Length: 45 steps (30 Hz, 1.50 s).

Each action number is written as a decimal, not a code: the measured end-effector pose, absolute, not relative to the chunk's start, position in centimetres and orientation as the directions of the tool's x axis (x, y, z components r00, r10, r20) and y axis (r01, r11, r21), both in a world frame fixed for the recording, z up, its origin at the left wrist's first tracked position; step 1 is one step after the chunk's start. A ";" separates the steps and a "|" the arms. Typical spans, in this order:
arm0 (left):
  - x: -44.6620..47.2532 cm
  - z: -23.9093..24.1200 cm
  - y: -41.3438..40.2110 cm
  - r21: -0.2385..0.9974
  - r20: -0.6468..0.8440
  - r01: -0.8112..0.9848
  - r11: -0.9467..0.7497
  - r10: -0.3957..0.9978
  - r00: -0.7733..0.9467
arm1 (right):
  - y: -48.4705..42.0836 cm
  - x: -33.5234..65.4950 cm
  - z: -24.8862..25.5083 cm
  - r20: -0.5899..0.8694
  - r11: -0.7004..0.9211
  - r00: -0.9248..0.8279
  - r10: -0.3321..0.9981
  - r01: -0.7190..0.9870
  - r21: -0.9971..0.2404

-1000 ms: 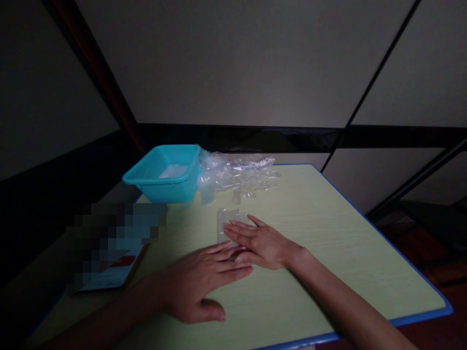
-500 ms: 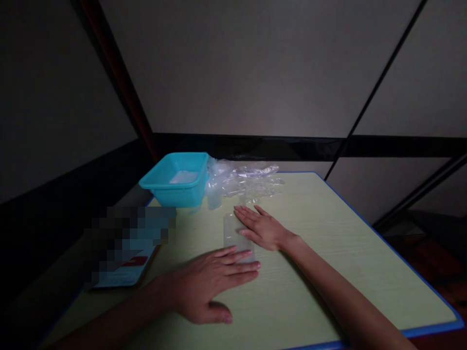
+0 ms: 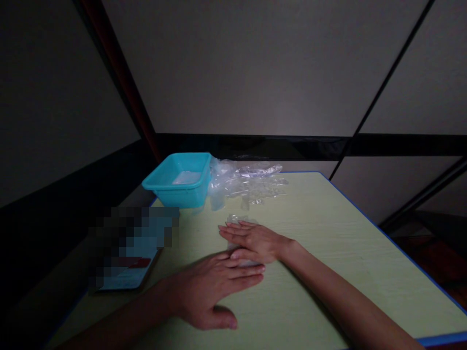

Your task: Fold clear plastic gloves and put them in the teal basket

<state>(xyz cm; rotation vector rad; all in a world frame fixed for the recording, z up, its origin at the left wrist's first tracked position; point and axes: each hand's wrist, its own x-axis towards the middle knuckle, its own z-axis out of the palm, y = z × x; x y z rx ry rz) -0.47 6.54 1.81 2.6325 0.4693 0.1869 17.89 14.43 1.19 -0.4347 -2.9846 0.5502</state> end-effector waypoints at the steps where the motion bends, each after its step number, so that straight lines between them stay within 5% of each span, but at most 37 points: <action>1: -0.5 1.9 6.6 0.457 0.059 0.289 -0.841 0.353 0.934 | 14.9 17.9 1.0 0.023 0.899 -0.952 0.306 0.281 -0.337; 16: -0.3 2.1 6.5 0.422 0.052 0.285 -0.860 0.337 0.940 | 16.8 17.4 0.4 0.027 0.895 -0.906 0.423 0.413 -0.167; 45: 0.2 1.8 4.8 0.449 0.125 0.260 -0.855 0.348 0.929 | 16.7 17.5 0.4 0.060 0.873 -0.880 0.471 0.455 -0.176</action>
